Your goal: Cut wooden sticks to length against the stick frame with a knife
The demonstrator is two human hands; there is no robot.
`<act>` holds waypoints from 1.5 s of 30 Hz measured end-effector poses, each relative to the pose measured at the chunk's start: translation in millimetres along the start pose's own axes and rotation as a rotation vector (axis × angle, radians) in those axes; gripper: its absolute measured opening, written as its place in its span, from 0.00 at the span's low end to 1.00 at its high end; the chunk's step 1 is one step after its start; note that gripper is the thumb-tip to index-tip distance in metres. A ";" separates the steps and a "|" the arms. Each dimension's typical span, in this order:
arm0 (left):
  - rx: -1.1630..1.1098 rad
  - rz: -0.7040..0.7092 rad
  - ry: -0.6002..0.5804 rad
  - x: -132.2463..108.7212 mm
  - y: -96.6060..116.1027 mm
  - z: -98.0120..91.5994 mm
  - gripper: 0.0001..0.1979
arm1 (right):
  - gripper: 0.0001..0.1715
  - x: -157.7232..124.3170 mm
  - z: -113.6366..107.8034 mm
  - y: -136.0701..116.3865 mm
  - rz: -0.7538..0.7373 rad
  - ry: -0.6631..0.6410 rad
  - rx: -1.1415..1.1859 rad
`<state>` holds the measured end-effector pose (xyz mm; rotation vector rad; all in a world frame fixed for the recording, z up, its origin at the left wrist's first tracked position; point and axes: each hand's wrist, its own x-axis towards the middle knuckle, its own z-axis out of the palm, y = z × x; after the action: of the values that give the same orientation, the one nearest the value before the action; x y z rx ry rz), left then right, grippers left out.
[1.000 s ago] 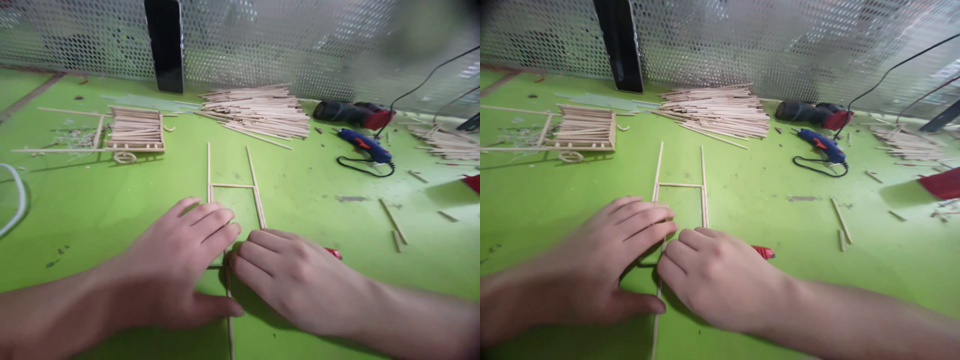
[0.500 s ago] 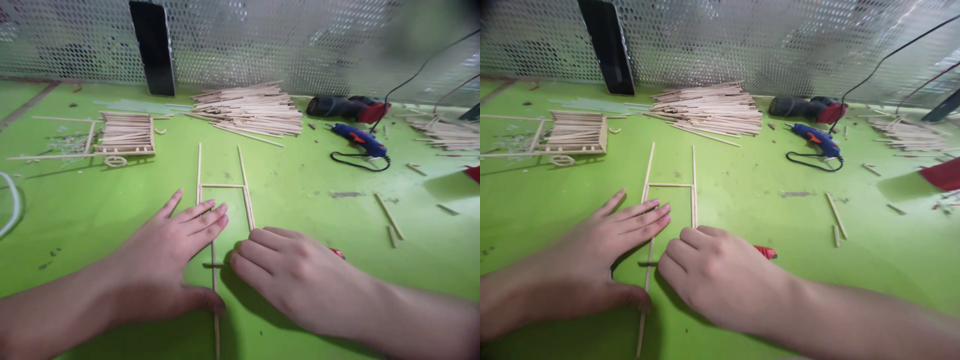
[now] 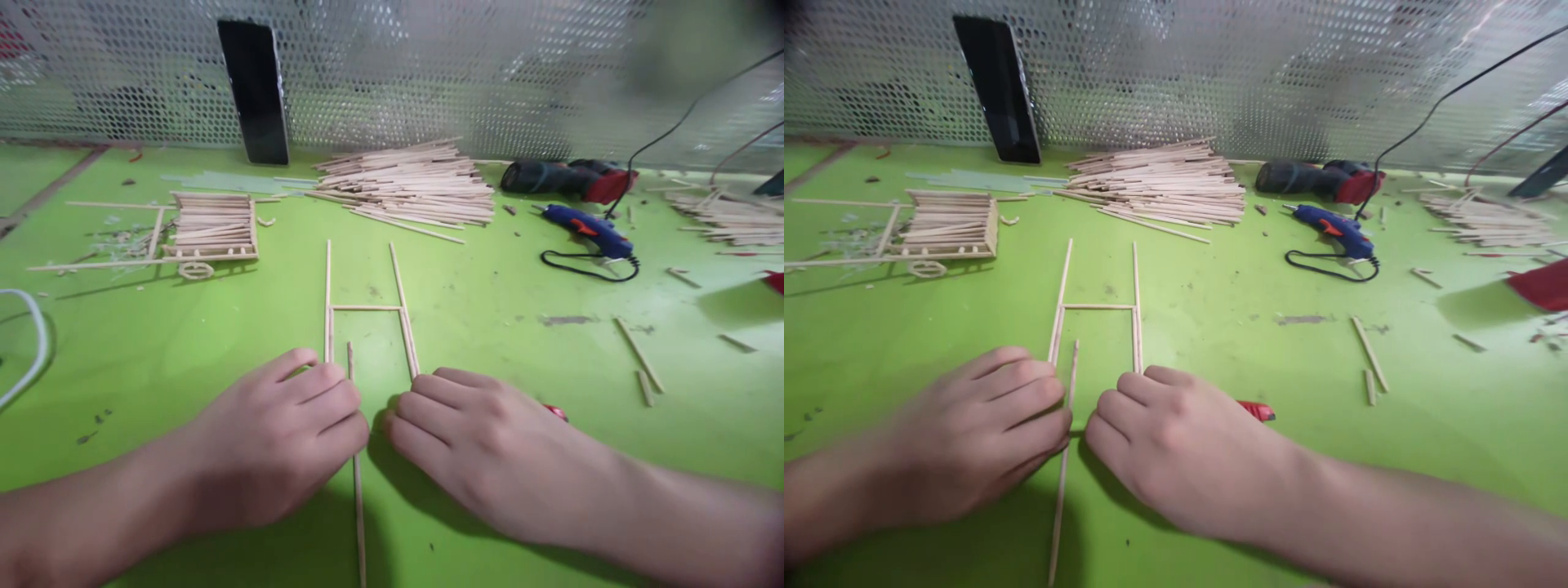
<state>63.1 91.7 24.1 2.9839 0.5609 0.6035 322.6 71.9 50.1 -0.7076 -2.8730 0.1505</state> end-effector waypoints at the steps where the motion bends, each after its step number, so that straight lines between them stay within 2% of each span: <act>1: -0.016 0.004 -0.004 -0.4 -0.2 0.2 0.09 | 0.15 0.4 0.1 0.1 0.001 -0.001 0.003; 6: -0.093 -0.021 -0.020 -1.1 -1.0 -0.6 0.10 | 0.16 2.0 -0.4 2.3 0.000 -0.014 0.030; 24: -0.159 -0.033 -0.033 -0.1 -0.6 -2.2 0.10 | 0.17 0.6 -2.4 0.9 -0.002 -0.017 0.039; 33: -0.175 -0.027 -0.038 2.9 -0.1 4.2 0.10 | 0.21 1.9 0.1 1.6 -0.033 -0.030 0.103; 40: -0.058 0.006 -0.064 -1.7 -3.8 -8.8 0.11 | 0.22 14.9 4.2 -1.6 -0.035 -0.030 0.078; 45: 0.003 0.044 -0.071 -6.4 -8.5 -16.7 0.09 | 0.19 21.2 8.2 -3.9 -0.049 -0.017 0.039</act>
<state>48.3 96.8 36.1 3.0136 0.4927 0.4983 300.9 78.0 45.7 -0.6314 -2.8922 0.2055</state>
